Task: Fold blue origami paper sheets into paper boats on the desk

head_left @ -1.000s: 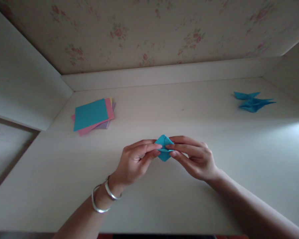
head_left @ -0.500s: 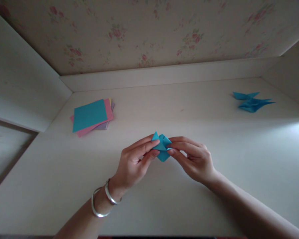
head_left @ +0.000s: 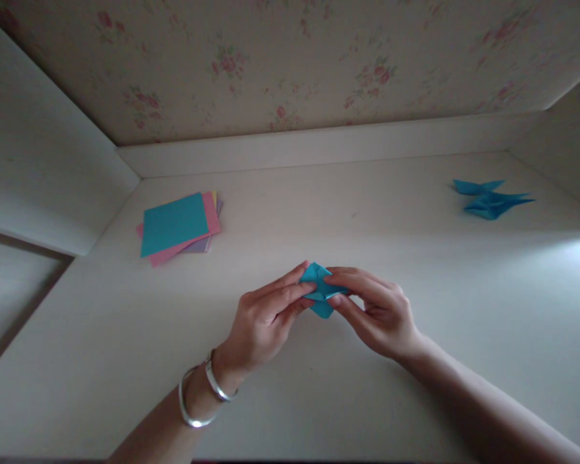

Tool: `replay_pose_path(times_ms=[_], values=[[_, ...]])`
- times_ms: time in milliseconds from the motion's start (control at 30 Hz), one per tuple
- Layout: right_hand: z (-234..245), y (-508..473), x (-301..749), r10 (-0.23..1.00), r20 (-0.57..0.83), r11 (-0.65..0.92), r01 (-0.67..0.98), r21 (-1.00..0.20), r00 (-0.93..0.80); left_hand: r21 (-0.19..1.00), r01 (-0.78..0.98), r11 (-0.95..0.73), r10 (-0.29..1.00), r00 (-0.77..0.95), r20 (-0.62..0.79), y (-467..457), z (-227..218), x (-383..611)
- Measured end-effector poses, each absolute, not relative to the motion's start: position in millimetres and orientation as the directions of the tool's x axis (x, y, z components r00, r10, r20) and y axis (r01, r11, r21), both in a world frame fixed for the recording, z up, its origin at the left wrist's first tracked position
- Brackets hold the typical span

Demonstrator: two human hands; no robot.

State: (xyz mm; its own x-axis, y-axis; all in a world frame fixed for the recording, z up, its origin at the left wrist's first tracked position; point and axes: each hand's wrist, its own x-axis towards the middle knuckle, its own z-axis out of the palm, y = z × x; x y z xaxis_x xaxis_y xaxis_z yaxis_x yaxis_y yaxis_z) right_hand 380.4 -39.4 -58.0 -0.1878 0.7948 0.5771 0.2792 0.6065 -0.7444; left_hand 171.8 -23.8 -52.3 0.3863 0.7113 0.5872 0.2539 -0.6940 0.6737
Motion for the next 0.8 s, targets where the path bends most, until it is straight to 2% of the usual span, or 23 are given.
replay_pose_path(times_ms=[133,367,567,667,800], values=[[-57,-39,381,0.794,0.576,0.608,0.283,-0.742,-0.195,0.696,0.215,-0.685,0.713,0.390,0.582,-22,-52,172],[-58,-38,381,0.785,0.587,0.620,0.289,-0.730,-0.199,0.734,0.239,-0.636,0.739,0.464,0.489,-23,-54,170],[-57,-39,380,0.780,0.594,0.625,0.295,-0.723,-0.197,0.844,0.246,-0.476,0.843,0.401,0.359,-26,-61,170],[-57,-39,380,0.781,0.588,0.624,0.277,-0.730,-0.210,0.778,0.305,-0.549,0.813,0.410,0.413,-24,-57,170],[-57,-39,379,0.784,0.576,0.619,0.229,-0.751,-0.231,0.695,0.280,-0.662,0.738,0.404,0.540,-22,-53,170]])
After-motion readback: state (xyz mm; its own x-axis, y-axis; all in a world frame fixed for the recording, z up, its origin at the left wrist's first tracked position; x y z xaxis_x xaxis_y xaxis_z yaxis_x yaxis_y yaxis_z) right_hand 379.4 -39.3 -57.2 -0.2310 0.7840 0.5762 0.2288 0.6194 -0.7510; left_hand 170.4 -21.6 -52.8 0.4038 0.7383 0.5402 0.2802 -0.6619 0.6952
